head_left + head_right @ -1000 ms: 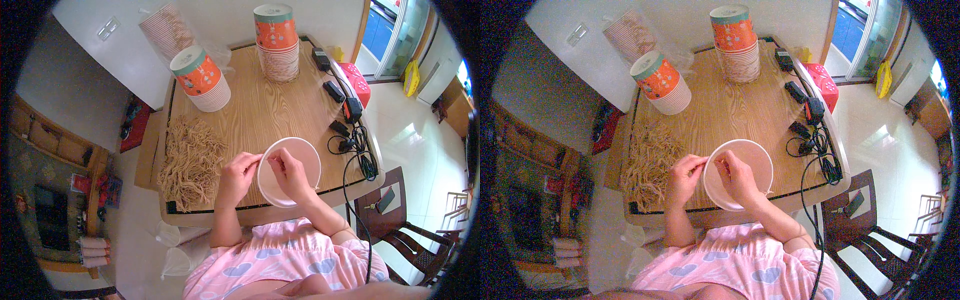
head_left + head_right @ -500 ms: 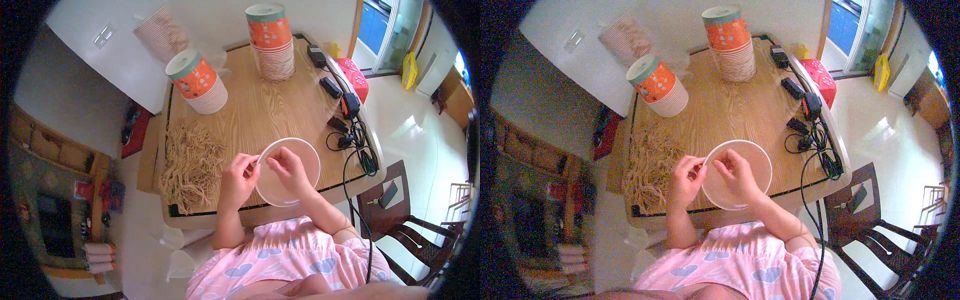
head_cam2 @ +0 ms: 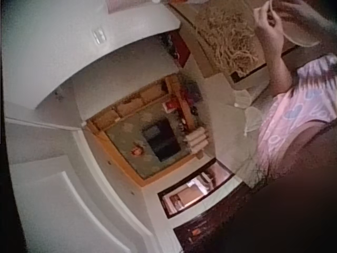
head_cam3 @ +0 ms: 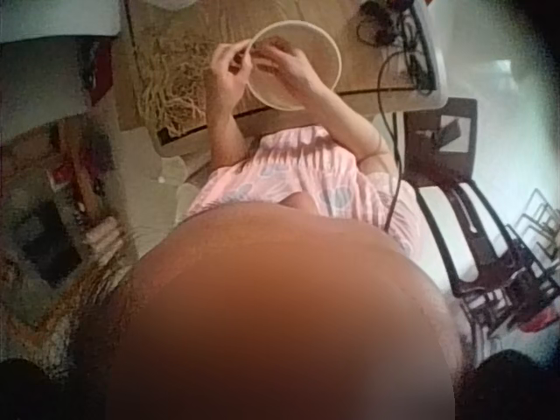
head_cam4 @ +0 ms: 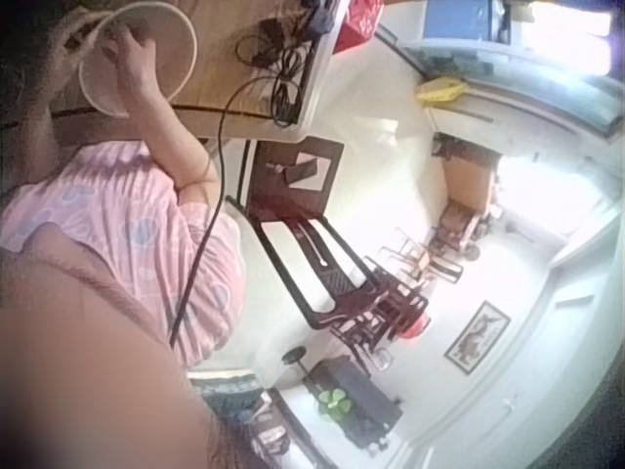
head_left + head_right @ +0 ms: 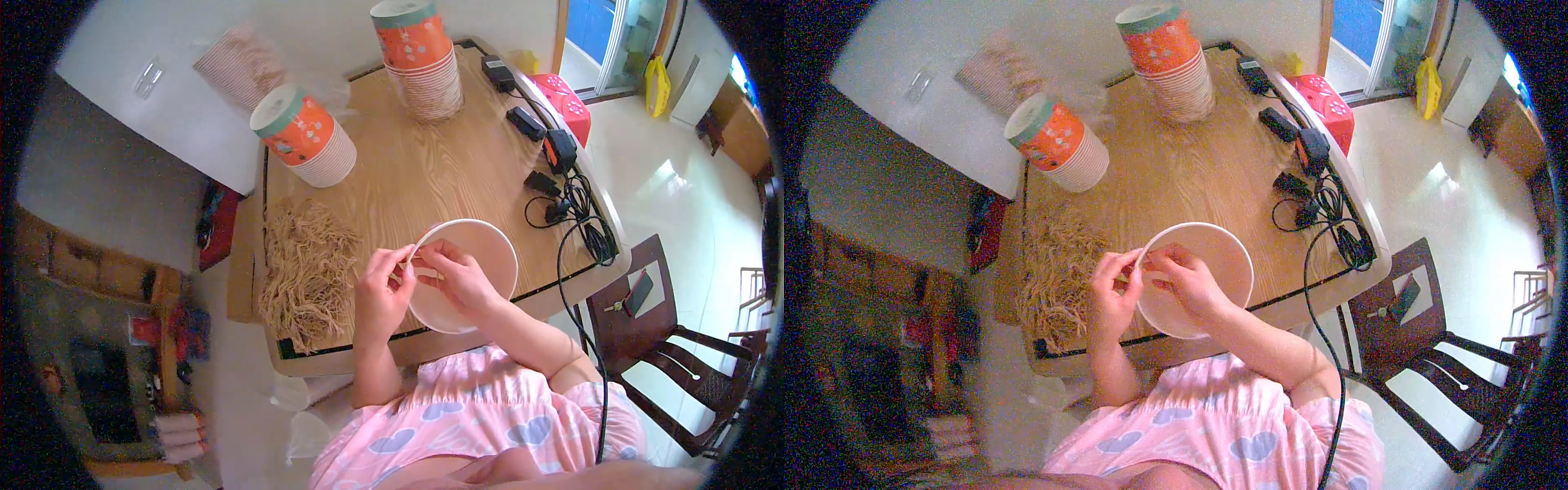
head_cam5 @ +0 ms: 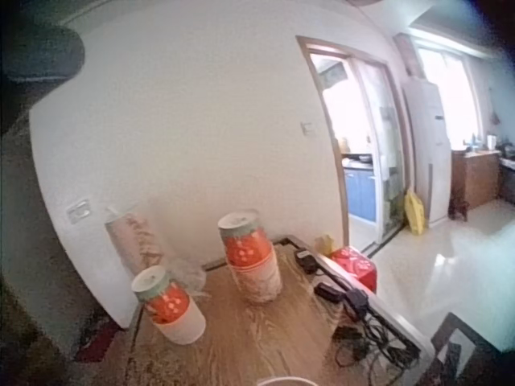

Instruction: Threading a string handle through the holes of a paper cup for packaging.

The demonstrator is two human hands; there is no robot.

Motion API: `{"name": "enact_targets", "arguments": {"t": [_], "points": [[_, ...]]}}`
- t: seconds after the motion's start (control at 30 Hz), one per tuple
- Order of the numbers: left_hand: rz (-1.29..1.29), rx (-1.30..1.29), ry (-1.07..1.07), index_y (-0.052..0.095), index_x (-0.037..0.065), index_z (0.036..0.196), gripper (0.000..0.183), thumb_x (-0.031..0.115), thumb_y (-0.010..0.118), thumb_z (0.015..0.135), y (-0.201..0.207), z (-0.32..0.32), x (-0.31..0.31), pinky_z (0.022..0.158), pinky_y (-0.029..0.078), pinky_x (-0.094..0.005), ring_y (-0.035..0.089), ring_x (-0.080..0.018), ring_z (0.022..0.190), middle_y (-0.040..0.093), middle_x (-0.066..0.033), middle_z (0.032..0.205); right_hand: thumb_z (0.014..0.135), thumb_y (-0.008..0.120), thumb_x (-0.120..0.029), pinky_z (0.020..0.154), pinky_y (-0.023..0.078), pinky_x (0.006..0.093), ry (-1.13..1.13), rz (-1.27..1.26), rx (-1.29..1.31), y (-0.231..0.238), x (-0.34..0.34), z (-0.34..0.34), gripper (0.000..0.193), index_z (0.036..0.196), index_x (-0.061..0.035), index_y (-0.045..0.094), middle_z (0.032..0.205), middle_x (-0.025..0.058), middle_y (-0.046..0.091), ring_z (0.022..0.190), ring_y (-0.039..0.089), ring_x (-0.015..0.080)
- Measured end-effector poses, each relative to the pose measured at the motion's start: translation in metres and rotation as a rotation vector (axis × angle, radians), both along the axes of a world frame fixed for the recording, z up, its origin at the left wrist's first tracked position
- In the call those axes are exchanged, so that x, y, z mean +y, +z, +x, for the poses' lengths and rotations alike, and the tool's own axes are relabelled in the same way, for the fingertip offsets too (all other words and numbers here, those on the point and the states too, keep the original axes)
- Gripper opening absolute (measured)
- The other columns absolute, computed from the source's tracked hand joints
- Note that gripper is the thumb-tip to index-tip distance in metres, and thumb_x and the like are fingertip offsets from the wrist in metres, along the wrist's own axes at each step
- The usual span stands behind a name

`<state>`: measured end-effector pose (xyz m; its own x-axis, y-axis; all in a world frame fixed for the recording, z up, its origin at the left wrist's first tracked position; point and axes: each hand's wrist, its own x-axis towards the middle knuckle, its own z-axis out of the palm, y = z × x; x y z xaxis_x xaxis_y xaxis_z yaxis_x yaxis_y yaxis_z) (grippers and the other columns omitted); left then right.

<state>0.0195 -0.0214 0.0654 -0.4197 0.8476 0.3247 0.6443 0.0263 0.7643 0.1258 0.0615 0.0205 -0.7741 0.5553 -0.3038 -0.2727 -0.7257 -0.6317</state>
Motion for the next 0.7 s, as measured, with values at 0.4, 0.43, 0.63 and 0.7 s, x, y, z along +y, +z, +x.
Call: {"name": "enact_targets", "arguments": {"t": [0.4, 0.43, 0.63, 0.7], "points": [[-0.011, 0.024, 0.006, 0.061, 0.003, 0.102, 0.024, 0.001, 0.058, 0.079, 0.005, 0.005, 0.001, 0.054, 0.05, -0.0259, 0.059, -0.0157, 0.064, 0.057, -0.0087, 0.084, 0.089, 0.054, -0.02, 0.083, 0.043, 0.0283, -0.063, 0.066, -0.03, 0.0, -0.001, -0.001, 0.018, 0.1, -0.0061, 0.055, 0.098, 0.0033, 0.058, 0.095, 0.055, 0.0131], [-0.006, 0.019, 0.015, 0.061, 0.003, 0.103, 0.024, 0.001, 0.058, 0.079, 0.005, 0.006, 0.001, 0.054, 0.05, -0.0261, 0.059, -0.0157, 0.064, 0.057, -0.0086, 0.083, 0.089, 0.055, -0.021, 0.082, 0.043, 0.0282, -0.06, 0.057, -0.01, -0.002, 0.0, -0.002, 0.018, 0.099, -0.0062, 0.055, 0.097, 0.0029, 0.058, 0.094, 0.055, 0.0127], [0.025, 0.038, -0.026, 0.061, 0.004, 0.103, 0.021, 0.003, 0.054, 0.083, 0.004, 0.001, 0.002, 0.058, 0.048, -0.027, 0.058, -0.0164, 0.068, 0.057, -0.009, 0.084, 0.089, 0.056, -0.022, 0.081, 0.043, 0.0279, -0.03, 0.097, 0.021, -0.005, 0.001, -0.002, 0.017, 0.097, -0.0068, 0.055, 0.095, 0.0019, 0.058, 0.093, 0.055, 0.0119], [0.063, 0.076, -0.05, 0.06, 0.004, 0.103, 0.02, 0.004, 0.053, 0.085, 0.004, -0.003, 0.004, 0.059, 0.047, -0.0273, 0.058, -0.017, 0.069, 0.057, -0.0093, 0.085, 0.088, 0.056, -0.022, 0.081, 0.043, 0.0279, -0.028, 0.116, -0.001, -0.004, 0.001, -0.001, 0.017, 0.097, -0.0068, 0.055, 0.095, 0.0021, 0.058, 0.093, 0.055, 0.0121]]}}
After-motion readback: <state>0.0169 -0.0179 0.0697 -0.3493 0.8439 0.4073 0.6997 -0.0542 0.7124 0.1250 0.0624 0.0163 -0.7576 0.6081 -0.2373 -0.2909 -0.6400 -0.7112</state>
